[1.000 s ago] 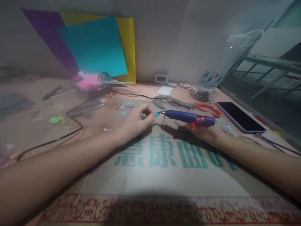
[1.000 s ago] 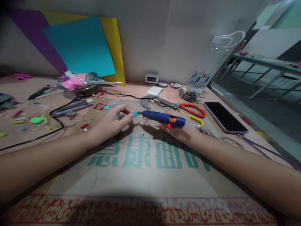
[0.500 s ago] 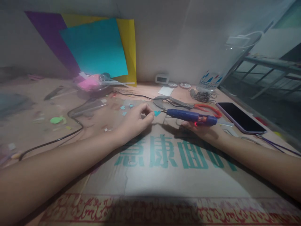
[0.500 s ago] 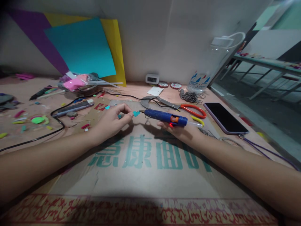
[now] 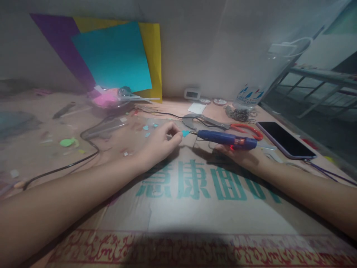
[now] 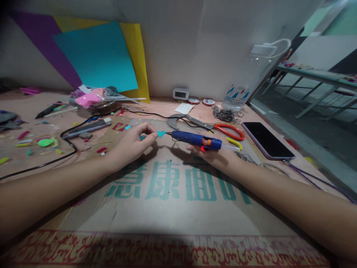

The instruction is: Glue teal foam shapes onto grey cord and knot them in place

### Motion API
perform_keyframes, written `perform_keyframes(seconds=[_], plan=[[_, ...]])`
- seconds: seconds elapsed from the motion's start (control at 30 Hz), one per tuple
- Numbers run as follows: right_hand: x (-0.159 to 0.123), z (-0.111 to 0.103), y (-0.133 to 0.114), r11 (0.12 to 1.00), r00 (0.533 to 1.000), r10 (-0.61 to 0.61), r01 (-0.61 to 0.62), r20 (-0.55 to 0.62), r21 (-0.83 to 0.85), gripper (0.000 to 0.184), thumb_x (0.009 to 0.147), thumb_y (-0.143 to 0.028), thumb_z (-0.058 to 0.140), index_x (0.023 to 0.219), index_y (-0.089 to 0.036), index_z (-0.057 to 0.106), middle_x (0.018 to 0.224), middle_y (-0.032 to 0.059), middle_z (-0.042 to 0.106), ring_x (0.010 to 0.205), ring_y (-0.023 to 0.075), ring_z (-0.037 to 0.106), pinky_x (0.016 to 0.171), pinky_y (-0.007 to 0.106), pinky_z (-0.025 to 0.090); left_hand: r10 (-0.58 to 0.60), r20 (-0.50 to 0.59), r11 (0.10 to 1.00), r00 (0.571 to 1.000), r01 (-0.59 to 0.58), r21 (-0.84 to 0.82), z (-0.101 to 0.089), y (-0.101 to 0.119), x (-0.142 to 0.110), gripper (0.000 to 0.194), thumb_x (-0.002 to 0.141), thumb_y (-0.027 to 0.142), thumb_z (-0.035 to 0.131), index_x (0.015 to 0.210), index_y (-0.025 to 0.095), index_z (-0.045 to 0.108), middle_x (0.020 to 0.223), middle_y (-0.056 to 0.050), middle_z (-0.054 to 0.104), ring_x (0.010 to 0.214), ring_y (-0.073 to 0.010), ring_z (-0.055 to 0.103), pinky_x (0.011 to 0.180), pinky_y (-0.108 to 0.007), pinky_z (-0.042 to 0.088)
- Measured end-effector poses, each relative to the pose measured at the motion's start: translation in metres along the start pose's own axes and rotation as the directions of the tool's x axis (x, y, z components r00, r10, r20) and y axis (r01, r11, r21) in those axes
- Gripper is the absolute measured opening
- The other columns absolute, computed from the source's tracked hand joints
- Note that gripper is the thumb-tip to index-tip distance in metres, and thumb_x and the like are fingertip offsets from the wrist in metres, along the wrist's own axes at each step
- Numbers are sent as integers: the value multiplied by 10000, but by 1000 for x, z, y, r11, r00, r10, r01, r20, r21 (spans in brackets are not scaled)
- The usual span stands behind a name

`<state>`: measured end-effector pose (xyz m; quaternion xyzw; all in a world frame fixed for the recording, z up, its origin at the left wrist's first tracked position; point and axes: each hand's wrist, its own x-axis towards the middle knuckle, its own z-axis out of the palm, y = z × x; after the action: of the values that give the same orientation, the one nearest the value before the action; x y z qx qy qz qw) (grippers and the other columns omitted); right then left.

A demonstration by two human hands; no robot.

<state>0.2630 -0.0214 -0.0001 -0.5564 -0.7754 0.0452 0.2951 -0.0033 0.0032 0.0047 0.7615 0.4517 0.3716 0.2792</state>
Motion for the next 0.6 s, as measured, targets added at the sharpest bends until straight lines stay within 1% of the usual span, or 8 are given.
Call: perform_keyframes(seconds=[0.07,0.13,0.27,0.3,0.37,0.43,0.5,0.6], plan=[[-1,2,4,1000,1000,10,-10,0,8,278,753,-521,677,762,-264,569,773,62,636,808,315,640,880,578,525,-13,0,1000,1000,13,-12,0,0,0,148,866,296,525,763,190,535,777,3,610,718,-152,540,666,-268,419],[-1,3,6,1000,1000,14,-14,0,16,271,750,-520,678,771,-269,577,785,65,643,825,323,646,873,579,526,-27,2,999,1000,28,-31,0,0,0,152,867,295,525,758,190,529,772,4,607,713,-150,538,663,-267,418],[-1,-3,-6,993,996,-2,-9,87,121,291,741,-521,686,692,-264,559,699,50,624,686,270,631,648,454,566,-44,-13,997,999,43,-66,0,-1,2,143,859,292,529,755,193,525,770,7,597,722,-152,540,678,-274,418],[-1,-6,-11,984,994,-10,-9,107,177,287,745,-515,690,692,-264,562,690,43,623,653,252,625,613,428,560,-50,-19,996,999,48,-74,0,-2,2,144,855,292,529,750,195,521,770,8,594,725,-153,540,683,-276,417],[-2,-13,-21,959,993,-25,-9,117,285,264,783,-521,664,755,-268,593,735,36,656,660,234,641,621,404,565,-60,-28,994,998,57,-91,1,-2,3,146,851,293,527,741,198,516,762,9,589,724,-154,538,691,-280,416],[-2,-18,-27,937,997,-5,-23,78,348,300,869,-554,561,829,-263,622,825,48,698,730,227,670,682,397,574,-62,-25,993,998,59,-101,1,-3,4,143,850,290,526,741,197,521,750,11,587,719,-153,538,702,-282,420],[0,-23,-27,921,998,67,-60,-4,384,409,936,-584,441,865,-239,648,897,70,721,809,229,683,743,396,571,-50,-17,994,999,48,-97,1,-4,4,140,851,281,527,741,194,526,748,11,589,727,-153,546,719,-282,427],[10,-31,-17,922,985,146,-100,-96,374,487,964,-609,371,959,-225,670,980,93,731,874,247,685,781,410,570,-28,-21,997,999,26,-76,3,-7,5,139,855,281,527,745,196,528,771,9,600,762,-161,566,728,-282,435]])
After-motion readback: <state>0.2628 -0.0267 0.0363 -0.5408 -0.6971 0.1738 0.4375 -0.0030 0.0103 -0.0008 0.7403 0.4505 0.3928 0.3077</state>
